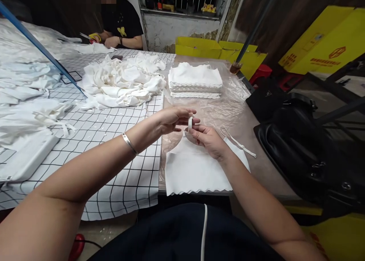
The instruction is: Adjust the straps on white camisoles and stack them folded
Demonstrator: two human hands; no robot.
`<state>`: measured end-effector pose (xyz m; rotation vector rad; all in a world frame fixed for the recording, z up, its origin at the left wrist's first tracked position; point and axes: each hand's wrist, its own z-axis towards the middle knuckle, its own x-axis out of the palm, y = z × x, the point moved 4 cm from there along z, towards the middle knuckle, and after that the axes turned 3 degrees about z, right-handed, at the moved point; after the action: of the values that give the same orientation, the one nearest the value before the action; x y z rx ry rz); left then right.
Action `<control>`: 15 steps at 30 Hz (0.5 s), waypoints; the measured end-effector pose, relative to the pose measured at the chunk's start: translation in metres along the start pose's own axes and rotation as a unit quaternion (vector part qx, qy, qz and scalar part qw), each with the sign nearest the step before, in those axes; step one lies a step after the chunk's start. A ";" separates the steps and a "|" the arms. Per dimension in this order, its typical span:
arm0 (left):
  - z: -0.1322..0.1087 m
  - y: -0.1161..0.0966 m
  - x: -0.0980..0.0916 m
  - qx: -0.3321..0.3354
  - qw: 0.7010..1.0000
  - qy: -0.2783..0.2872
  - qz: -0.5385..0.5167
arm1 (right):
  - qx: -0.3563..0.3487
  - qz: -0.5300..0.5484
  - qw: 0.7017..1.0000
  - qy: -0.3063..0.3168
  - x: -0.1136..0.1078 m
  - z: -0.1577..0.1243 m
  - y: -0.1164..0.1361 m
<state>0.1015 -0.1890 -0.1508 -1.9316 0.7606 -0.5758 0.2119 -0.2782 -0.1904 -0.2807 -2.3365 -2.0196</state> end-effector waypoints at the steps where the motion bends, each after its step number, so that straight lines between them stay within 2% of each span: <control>1: 0.001 -0.001 0.003 0.006 1.000 0.002 0.009 | 0.005 -0.003 1.000 0.000 -0.001 0.000 0.002; 4: 0.003 -0.006 0.004 0.054 0.998 -0.004 0.040 | 0.017 -0.015 1.000 -0.001 -0.009 -0.002 0.011; 6: 0.005 -0.005 -0.004 0.117 0.988 -0.043 0.095 | 0.010 -0.013 1.000 -0.004 -0.018 -0.004 0.022; 8: 0.008 0.002 -0.013 0.167 0.962 -0.085 0.198 | -0.003 0.003 1.000 -0.012 -0.030 -0.007 0.033; 10: 0.013 0.019 -0.014 0.174 0.929 -0.080 0.316 | -0.006 0.018 1.000 -0.014 -0.040 -0.010 0.042; 12: 0.019 0.038 -0.007 0.161 0.896 -0.055 0.411 | 0.002 0.021 1.000 -0.010 -0.046 -0.012 0.046; 15: 0.026 0.055 0.008 0.186 0.845 -0.067 0.496 | 0.002 0.009 1.000 -0.001 -0.049 -0.021 0.046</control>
<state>0.1093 -0.1984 -0.2113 -0.9874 1.2980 0.0696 0.2660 -0.2982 -0.1499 -0.3044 -2.3292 -2.0085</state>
